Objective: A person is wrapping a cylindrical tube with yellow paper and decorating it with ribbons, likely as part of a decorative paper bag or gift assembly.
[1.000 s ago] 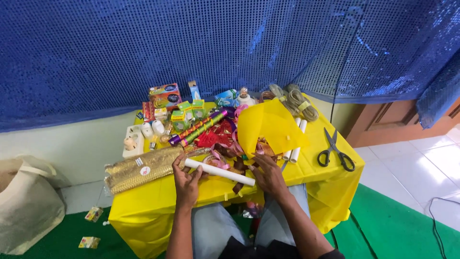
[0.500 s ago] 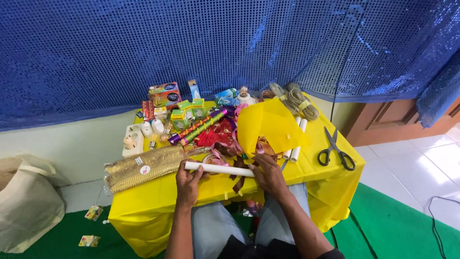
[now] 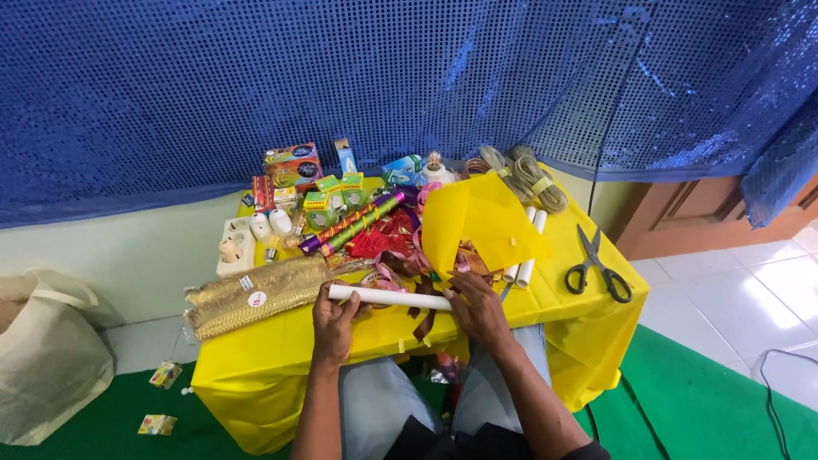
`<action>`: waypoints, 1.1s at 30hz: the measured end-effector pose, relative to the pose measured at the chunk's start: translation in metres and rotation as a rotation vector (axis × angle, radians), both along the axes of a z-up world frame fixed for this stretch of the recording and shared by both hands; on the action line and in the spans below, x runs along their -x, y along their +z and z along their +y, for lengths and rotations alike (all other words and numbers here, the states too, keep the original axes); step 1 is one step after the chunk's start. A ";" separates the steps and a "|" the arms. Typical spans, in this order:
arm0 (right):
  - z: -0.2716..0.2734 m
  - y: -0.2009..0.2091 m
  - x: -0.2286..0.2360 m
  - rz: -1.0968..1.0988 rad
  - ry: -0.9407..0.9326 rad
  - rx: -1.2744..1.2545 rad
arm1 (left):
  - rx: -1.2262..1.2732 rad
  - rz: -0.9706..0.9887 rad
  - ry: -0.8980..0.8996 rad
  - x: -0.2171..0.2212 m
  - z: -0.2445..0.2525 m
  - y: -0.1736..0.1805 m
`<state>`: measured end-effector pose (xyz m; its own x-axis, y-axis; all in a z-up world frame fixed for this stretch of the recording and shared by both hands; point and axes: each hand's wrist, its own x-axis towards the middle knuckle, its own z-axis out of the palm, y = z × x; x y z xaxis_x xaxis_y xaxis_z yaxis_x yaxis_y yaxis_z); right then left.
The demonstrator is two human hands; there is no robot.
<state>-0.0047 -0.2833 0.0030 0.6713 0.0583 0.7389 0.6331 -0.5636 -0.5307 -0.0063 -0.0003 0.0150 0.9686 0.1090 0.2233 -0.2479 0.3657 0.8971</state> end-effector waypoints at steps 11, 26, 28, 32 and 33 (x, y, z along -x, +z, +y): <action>0.001 0.006 0.002 -0.012 0.011 -0.007 | 0.039 0.019 -0.019 0.009 -0.004 0.021; 0.002 0.010 0.005 -0.054 0.012 -0.023 | 0.029 0.014 -0.051 0.008 -0.002 0.017; 0.001 0.010 0.005 -0.053 0.013 -0.025 | 0.023 0.014 -0.050 0.010 -0.003 0.020; 0.002 0.010 0.005 -0.070 0.022 -0.036 | 0.033 0.019 -0.051 0.010 -0.003 0.021; 0.002 0.010 0.006 -0.091 0.029 -0.039 | 0.043 0.029 -0.048 0.009 -0.003 0.019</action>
<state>-0.0106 -0.2810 0.0134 0.5994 0.0468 0.7991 0.6959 -0.5238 -0.4913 -0.0151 -0.0030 0.0344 0.9790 0.0711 0.1913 -0.2034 0.4146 0.8870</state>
